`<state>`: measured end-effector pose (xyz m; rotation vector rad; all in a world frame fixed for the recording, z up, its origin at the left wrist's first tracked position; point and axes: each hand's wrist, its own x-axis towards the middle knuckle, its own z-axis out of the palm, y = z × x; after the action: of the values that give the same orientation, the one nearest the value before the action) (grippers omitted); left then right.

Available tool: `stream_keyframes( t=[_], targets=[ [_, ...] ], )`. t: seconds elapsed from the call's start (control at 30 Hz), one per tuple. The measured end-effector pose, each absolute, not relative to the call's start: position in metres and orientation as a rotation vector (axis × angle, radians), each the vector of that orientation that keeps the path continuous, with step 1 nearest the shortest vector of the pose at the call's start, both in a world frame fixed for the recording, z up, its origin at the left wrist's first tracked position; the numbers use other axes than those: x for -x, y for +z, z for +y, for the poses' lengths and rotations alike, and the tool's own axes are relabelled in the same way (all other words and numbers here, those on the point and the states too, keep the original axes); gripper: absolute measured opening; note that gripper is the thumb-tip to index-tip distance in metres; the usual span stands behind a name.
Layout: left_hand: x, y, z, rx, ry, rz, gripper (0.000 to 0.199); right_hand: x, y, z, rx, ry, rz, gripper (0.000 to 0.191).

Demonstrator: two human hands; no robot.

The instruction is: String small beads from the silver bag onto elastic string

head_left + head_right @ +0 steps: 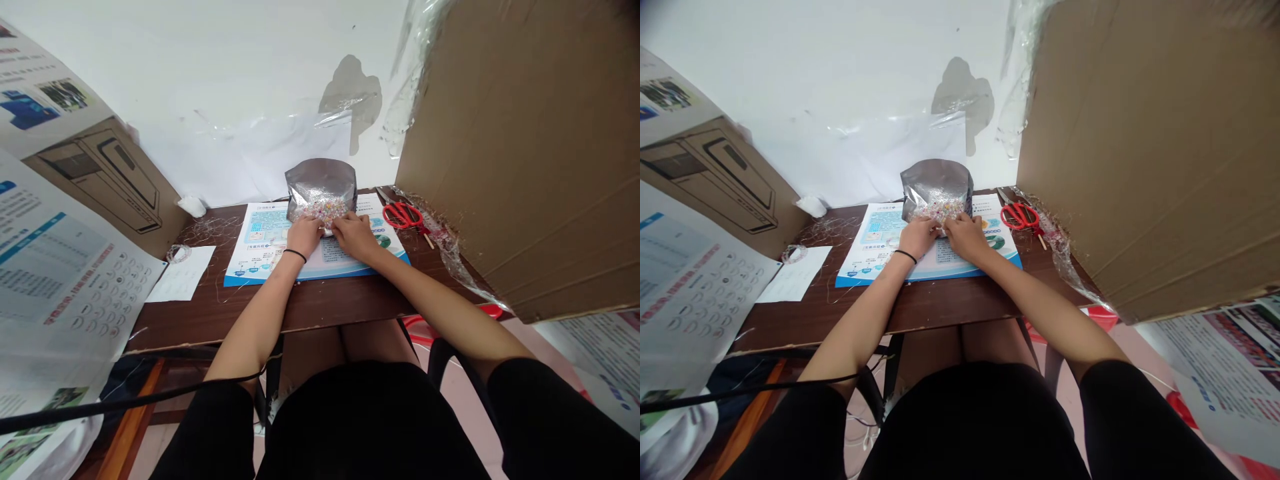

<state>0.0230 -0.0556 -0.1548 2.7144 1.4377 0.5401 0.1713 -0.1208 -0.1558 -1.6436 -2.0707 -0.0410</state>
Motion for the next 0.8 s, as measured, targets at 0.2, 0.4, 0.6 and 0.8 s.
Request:
stream_keyframes(
  t=[0.2, 0.4, 0.6, 0.8],
  targets=[
    [-0.0248, -0.1577, -0.0564, -2.673, 0.595, 1.518, 0.016, -0.1708, -0.158, -0.1214, 1.663, -0.029, -2.149, 0.023],
    [-0.0263, -0.1578, -0.0576, -2.645, 0.598, 1.549, 0.018, -0.1719, -0.1603, -0.1203, 1.645, -0.04, -2.137, 0.024],
    [-0.0274, -0.157, -0.0561, -2.59, 0.589, 1.513, 0.019, -0.1726, -0.1599, -0.1206, 1.638, -0.016, -2.132, 0.023],
    [-0.0227, -0.1579, -0.0531, -2.537, 0.637, 1.508, 0.014, -0.1725, -0.1584, -0.1208, 1.641, -0.007, -2.139, 0.023]
  ],
)
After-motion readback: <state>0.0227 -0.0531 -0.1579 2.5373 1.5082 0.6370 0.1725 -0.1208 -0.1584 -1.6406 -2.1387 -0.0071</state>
